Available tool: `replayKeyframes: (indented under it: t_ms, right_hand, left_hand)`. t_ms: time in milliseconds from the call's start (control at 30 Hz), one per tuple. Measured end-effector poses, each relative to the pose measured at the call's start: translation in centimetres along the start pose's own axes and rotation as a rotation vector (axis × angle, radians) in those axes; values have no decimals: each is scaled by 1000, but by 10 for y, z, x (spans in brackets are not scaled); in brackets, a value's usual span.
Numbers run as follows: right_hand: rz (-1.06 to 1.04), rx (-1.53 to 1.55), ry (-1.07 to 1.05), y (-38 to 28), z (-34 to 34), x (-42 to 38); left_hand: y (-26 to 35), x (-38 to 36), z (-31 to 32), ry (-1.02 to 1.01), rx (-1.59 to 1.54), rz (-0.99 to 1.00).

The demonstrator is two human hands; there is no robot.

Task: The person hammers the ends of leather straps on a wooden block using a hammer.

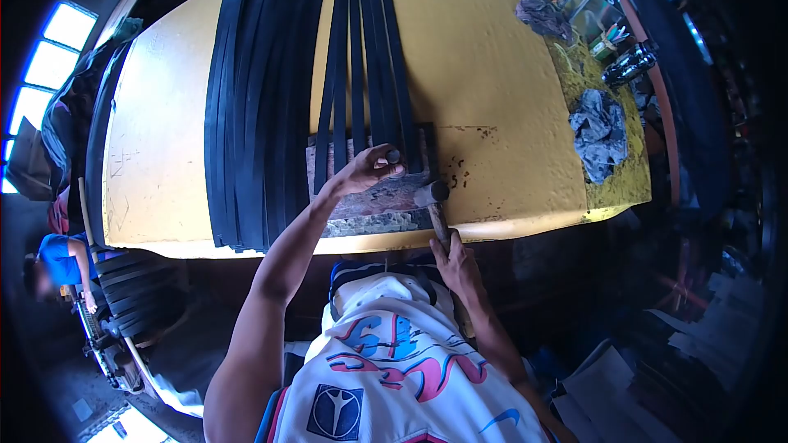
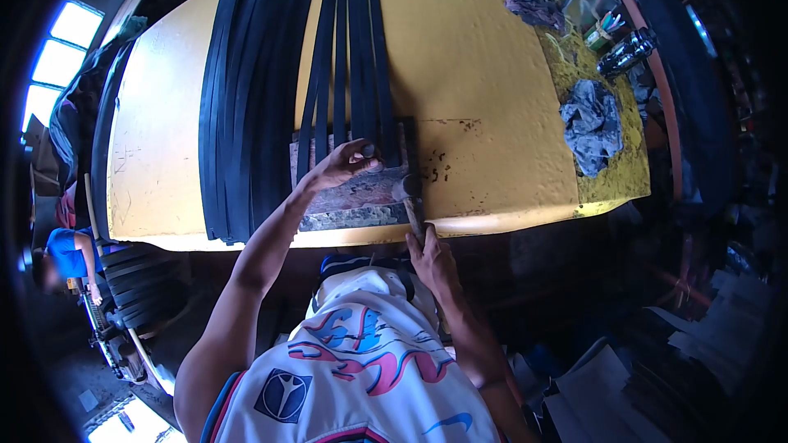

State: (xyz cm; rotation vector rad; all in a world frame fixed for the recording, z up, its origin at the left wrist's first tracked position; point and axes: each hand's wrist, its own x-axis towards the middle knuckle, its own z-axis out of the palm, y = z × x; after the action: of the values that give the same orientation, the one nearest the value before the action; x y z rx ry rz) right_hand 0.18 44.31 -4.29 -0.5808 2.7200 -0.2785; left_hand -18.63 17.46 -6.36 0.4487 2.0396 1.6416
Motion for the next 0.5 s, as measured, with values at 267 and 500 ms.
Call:
replayKeyframes:
  t_ms: [267,500]
  right_hand:
    - [30,-50,-2,-3,-4,1]
    - [52,58,43,-5,-4,0]
  left_hand:
    - [-2,0,-1,-3,4,-7]
    - [0,-1,2,32,10,-26]
